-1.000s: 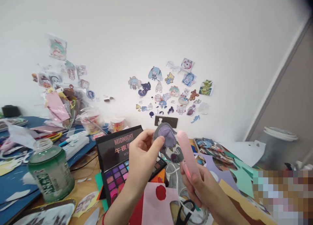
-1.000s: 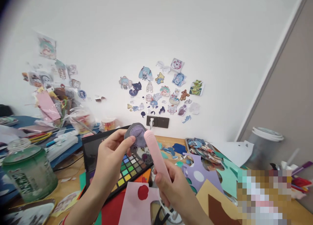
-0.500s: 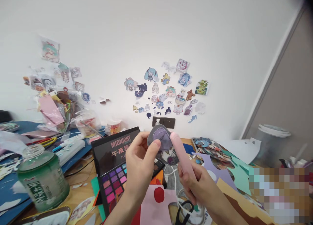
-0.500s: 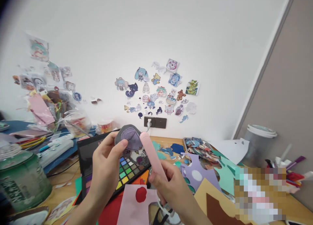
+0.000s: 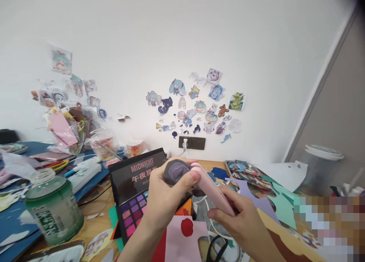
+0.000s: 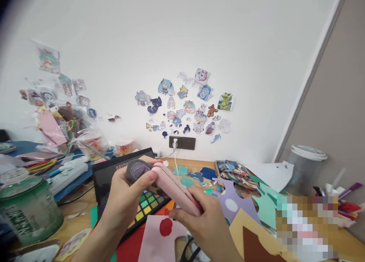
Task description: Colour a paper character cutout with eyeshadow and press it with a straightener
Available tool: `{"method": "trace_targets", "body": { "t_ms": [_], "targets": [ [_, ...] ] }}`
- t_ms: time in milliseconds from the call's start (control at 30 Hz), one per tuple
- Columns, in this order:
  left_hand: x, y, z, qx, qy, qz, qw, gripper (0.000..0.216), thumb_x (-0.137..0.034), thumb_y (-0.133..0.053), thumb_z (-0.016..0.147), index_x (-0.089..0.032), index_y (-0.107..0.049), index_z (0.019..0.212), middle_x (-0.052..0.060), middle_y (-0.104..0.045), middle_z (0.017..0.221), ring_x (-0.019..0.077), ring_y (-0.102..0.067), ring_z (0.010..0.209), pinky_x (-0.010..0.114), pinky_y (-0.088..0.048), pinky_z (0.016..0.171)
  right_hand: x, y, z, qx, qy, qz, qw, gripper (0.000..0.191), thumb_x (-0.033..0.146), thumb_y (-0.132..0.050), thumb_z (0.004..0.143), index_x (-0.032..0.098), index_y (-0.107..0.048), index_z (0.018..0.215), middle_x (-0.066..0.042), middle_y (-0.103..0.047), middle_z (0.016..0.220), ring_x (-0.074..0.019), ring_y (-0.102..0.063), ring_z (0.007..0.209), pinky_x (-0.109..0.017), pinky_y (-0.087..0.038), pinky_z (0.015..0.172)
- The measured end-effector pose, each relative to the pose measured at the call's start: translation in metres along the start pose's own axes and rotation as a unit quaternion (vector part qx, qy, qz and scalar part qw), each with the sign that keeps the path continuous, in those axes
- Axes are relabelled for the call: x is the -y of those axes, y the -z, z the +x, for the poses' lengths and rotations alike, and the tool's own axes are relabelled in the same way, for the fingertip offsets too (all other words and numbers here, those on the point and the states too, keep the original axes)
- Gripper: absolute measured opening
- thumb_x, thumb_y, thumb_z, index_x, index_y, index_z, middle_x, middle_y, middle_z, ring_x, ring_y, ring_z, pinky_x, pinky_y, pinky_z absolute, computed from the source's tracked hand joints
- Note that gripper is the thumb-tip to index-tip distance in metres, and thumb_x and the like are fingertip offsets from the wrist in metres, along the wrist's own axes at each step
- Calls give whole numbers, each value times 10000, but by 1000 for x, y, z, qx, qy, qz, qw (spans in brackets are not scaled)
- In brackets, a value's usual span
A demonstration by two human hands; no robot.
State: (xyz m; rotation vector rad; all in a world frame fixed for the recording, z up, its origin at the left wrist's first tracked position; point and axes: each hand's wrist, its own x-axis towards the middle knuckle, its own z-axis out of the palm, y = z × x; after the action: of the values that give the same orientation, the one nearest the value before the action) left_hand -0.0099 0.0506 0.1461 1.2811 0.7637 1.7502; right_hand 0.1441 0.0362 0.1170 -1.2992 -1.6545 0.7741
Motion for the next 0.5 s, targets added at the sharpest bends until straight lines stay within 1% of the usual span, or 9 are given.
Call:
{"method": "trace_targets", "body": {
  "t_ms": [67, 133, 233, 267, 333, 400, 433, 467, 500],
  "targets": [
    [0, 0, -2, -13, 4, 7, 1000, 194, -328, -719, 645, -161, -683, 736, 18, -629, 648, 127, -552, 538, 201, -445, 464, -1, 1, 0, 8, 0, 1, 1000, 185, 360, -667, 648, 209, -603, 734, 51, -394, 582, -116, -317, 545, -238, -242, 501],
    [-1, 0, -4, -25, 6, 21, 999, 205, -347, -718, 653, -164, -672, 734, 14, -628, 657, 123, -544, 541, 198, -444, 461, -2, 3, 0, 35, -4, 20, 999, 175, 350, -666, 643, 207, -579, 694, 50, -380, 587, -109, -321, 527, -229, -254, 470],
    [-7, 1, -7, -2, 48, 51, 998, 223, -371, -714, 666, -166, -663, 737, 18, -641, 695, 127, -558, 584, 201, -470, 502, -5, 8, 0, 70, -12, 42, 997, 217, 387, -666, 645, 209, -547, 675, 52, -371, 594, -97, -345, 490, -213, -278, 423],
    [-8, 2, -9, 11, 65, 65, 996, 231, -373, -710, 673, -171, -667, 777, 23, -652, 735, 136, -576, 628, 204, -485, 540, -6, 10, 0, 78, -11, 40, 996, 237, 408, -661, 649, 209, -535, 669, 53, -373, 588, -94, -352, 479, -209, -286, 416],
    [-13, 7, -12, 19, 78, 88, 993, 308, -376, -698, 691, -195, -657, 936, 33, -663, 869, 153, -602, 763, 208, -503, 648, -9, 13, 1, 104, -10, 30, 994, 263, 432, -640, 658, 208, -503, 650, 52, -390, 575, -90, -360, 461, -205, -297, 409],
    [-17, 15, -17, -5, 56, 100, 993, 447, -390, -679, 712, -229, -582, 1117, 35, -643, 1001, 157, -593, 899, 205, -488, 767, -12, 15, 3, 144, -11, 16, 989, 236, 390, -625, 655, 206, -479, 628, 50, -404, 567, -87, -370, 449, -198, -299, 399],
    [-20, 22, -21, -25, 43, 103, 993, 495, -403, -665, 726, -240, -538, 1175, 37, -630, 1042, 157, -584, 938, 206, -479, 805, -15, 16, 4, 162, -12, 5, 987, 208, 347, -620, 648, 205, -472, 614, 52, -400, 559, -85, -374, 445, -192, -295, 394],
    [-23, 31, -26, -47, 34, 110, 992, 505, -415, -644, 745, -247, -510, 1201, 39, -626, 1054, 157, -584, 948, 208, -476, 821, -17, 16, 5, 175, -12, -6, 984, 181, 306, -613, 640, 204, -469, 602, 54, -388, 551, -82, -374, 441, -187, -290, 389],
    [-25, 43, -31, -71, 32, 127, 989, 482, -424, -625, 762, -253, -508, 1196, 40, -629, 1045, 160, -590, 939, 209, -487, 804, -20, 16, 6, 183, -10, -15, 983, 158, 273, -604, 634, 202, -469, 593, 57, -376, 548, -79, -373, 437, -183, -284, 385]
  ]
}}
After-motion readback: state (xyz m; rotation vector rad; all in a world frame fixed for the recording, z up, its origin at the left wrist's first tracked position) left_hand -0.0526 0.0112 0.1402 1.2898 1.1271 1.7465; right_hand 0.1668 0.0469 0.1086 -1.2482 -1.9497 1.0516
